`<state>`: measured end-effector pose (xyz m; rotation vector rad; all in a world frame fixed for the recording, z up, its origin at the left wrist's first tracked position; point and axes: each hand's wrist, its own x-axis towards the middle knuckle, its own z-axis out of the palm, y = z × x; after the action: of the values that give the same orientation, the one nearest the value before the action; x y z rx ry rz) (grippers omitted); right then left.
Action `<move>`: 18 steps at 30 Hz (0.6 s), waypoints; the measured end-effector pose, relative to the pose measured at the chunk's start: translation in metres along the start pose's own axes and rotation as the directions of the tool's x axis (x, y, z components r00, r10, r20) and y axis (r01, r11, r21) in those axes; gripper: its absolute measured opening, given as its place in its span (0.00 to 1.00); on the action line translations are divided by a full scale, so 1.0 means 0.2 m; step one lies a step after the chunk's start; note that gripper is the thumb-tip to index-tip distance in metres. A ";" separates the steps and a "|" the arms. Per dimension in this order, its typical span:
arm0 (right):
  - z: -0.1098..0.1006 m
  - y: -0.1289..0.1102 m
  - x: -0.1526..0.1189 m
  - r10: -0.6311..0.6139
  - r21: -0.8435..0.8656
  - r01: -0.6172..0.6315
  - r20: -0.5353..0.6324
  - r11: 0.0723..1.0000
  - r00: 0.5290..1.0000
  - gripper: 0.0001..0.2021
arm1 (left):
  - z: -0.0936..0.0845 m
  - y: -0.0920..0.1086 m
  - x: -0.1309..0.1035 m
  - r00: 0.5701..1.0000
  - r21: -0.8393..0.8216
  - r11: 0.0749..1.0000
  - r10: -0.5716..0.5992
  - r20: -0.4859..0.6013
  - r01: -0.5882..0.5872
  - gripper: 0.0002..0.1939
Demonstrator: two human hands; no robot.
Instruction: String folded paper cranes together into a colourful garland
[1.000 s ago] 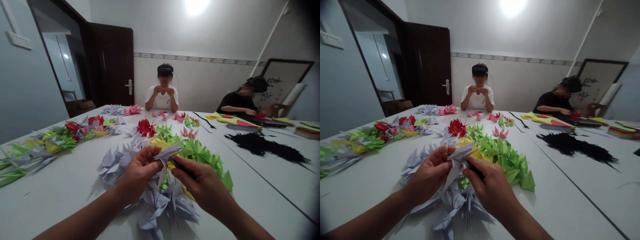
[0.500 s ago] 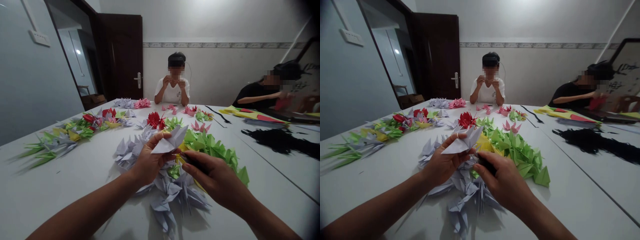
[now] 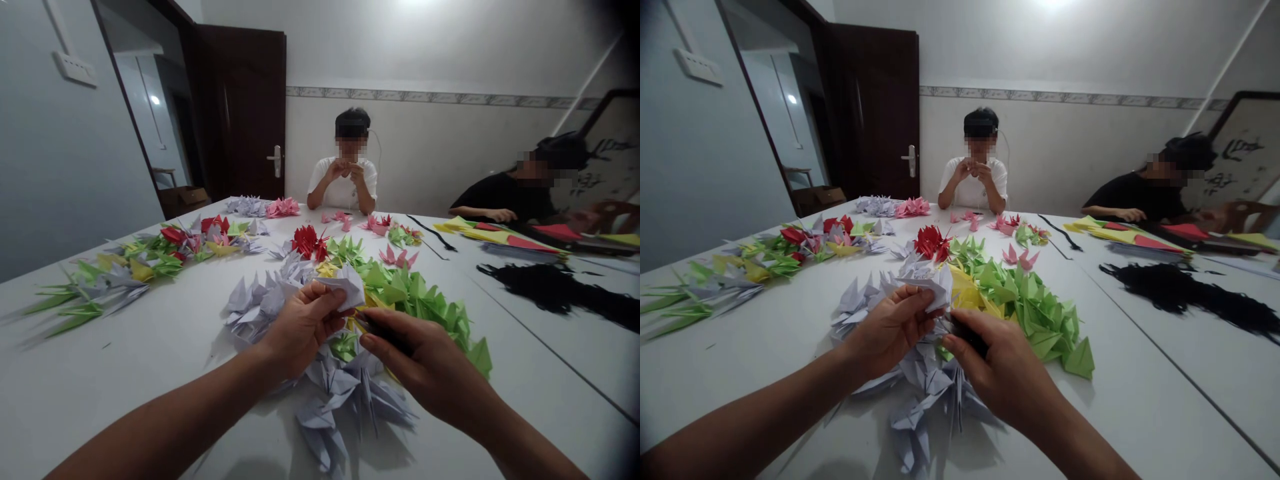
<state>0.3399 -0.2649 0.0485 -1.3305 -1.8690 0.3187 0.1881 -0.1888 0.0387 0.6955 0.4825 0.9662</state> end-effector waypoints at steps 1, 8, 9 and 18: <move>0.00 0.00 0.00 -0.004 -0.001 0.004 -0.004 1.000 1.000 0.13 | 0.00 0.00 0.00 1.000 0.002 1.000 -0.001 0.006 0.001 0.13; 0.01 0.01 0.00 -0.034 -0.023 0.034 -0.001 0.999 0.999 0.12 | 0.00 0.00 0.00 1.000 0.052 0.998 0.017 0.018 -0.018 0.16; 0.01 0.01 0.00 -0.039 -0.032 0.039 -0.005 0.999 0.999 0.12 | 0.00 0.00 0.00 0.999 0.066 0.997 0.029 0.018 -0.030 0.16; -0.06 0.02 0.00 0.009 -0.029 -0.011 -0.072 1.000 0.997 0.11 | -0.02 0.18 0.02 0.943 0.244 0.919 0.329 -0.039 -0.311 0.20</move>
<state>0.3511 -0.2657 0.0527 -1.3542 -1.8140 0.2470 0.1669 -0.1712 0.0611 0.9743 0.5697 1.2613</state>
